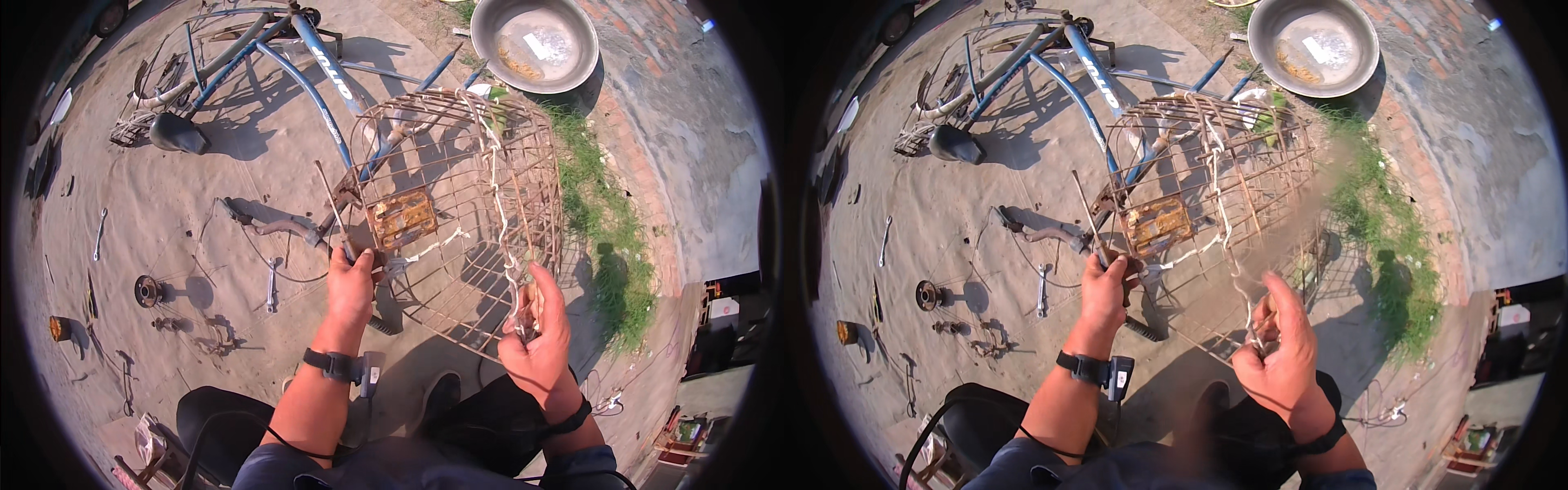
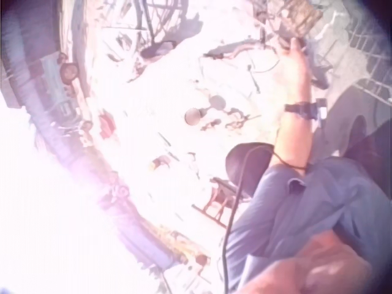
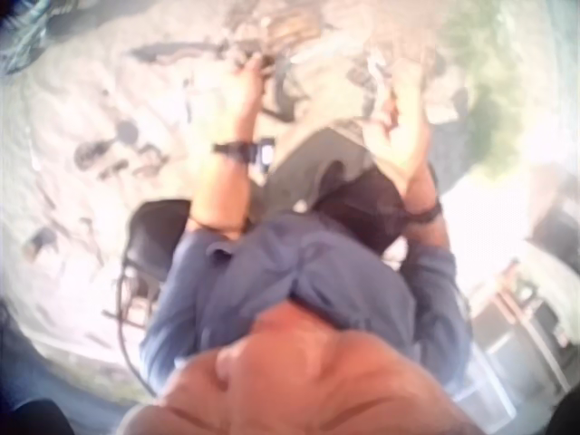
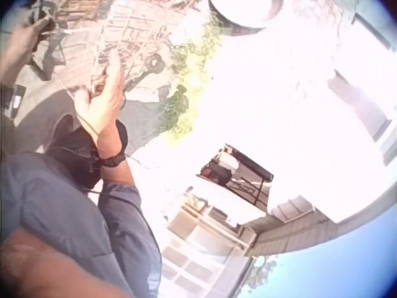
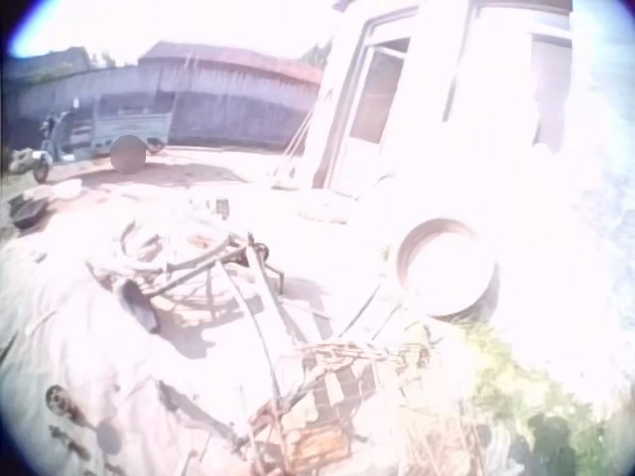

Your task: The person uses a screwdriver to loosen a bolt on a bicycle basket attached to the handlebars. They then use an angle grinder to cut a metal part of the basket. The person continues to use the screwdriver to adjust the basket and the grinder to cut more metal.

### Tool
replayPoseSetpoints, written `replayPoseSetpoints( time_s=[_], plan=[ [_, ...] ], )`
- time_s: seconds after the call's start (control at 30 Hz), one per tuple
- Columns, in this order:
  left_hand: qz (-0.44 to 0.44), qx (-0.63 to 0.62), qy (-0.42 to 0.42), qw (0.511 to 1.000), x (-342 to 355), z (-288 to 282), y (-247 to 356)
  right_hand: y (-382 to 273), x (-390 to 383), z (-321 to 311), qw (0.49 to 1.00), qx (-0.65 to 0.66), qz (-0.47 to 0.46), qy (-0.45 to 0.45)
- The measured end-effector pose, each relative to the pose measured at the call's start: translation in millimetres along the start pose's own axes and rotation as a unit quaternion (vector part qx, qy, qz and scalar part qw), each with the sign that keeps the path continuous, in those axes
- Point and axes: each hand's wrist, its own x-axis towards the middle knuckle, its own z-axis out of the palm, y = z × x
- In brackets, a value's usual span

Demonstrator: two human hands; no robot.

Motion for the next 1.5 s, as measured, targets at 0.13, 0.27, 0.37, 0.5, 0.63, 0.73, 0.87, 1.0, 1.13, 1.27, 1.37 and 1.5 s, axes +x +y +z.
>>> replayPoseSetpoints(
  time_s=[0.13, 0.27, 0.37, 0.5, 0.63, 0.73, 0.87, 1.0, 1.13, 1.27, 1.37, 1.5],
  plan=[
    [0.01, -0.034, -0.057, 0.998, -9.4, 18.5, 28.2, -11.2, 29.8, -57.2, 0.985, 0.136, 0.057, 0.091],
    [0.044, -0.04, -0.029, 0.998, 0.5, -2.7, 41.3, -10.7, 53.8, -110.3, 0.961, 0.244, 0.059, 0.12],
    [0.038, -0.04, 0.01, 0.998, 0.8, -4.1, 37.6, 1.3, 56.1, -151.4, 0.945, 0.259, 0.073, 0.186],
    [0.035, -0.027, 0.006, 0.999, 9.5, -19.7, 27.4, 31.5, 67.8, -191.7, 0.927, 0.308, 0.025, 0.215],
    [0.035, -0.009, 0.005, 0.999, 13.8, -16.1, 17.9, 47.0, 65.3, -244.2, 0.928, 0.288, 0.032, 0.236],
    [0.036, 0.011, 0.012, 0.999, 19.1, -15.4, 9.5, 49.3, 58.2, -271.9, 0.918, 0.242, 0.038, 0.311],
    [0.044, 0.039, 0.01, 0.998, 24.5, -15.4, 5.9, 69.0, 36.1, -316.3, 0.91, 0.199, 0.023, 0.363],
    [0.055, 0.05, 0.011, 0.997, 31.1, -13.6, -2.5, 91.8, 8.0, -350.1, 0.906, 0.108, 0.03, 0.407],
    [0.069, 0.068, 0.004, 0.995, 45.7, -20.3, -10.9, 120.0, -19.7, -367.6, 0.896, 0.018, 0.057, 0.44],
    [0.085, 0.094, 0.012, 0.992, 46.5, -15.3, -8.1, 155.9, -46.8, -373.6, 0.889, -0.077, 0.117, 0.437],
    [0.093, 0.106, 0.023, 0.99, 45.4, -9.0, -9.0, 180.9, -54.5, -375.0, 0.871, -0.178, 0.151, 0.433],
    [0.107, 0.119, 0.028, 0.987, 41.1, 0.6, -6.2, 206.2, -45.4, -376.9, 0.848, -0.294, 0.153, 0.413]
  ],
)
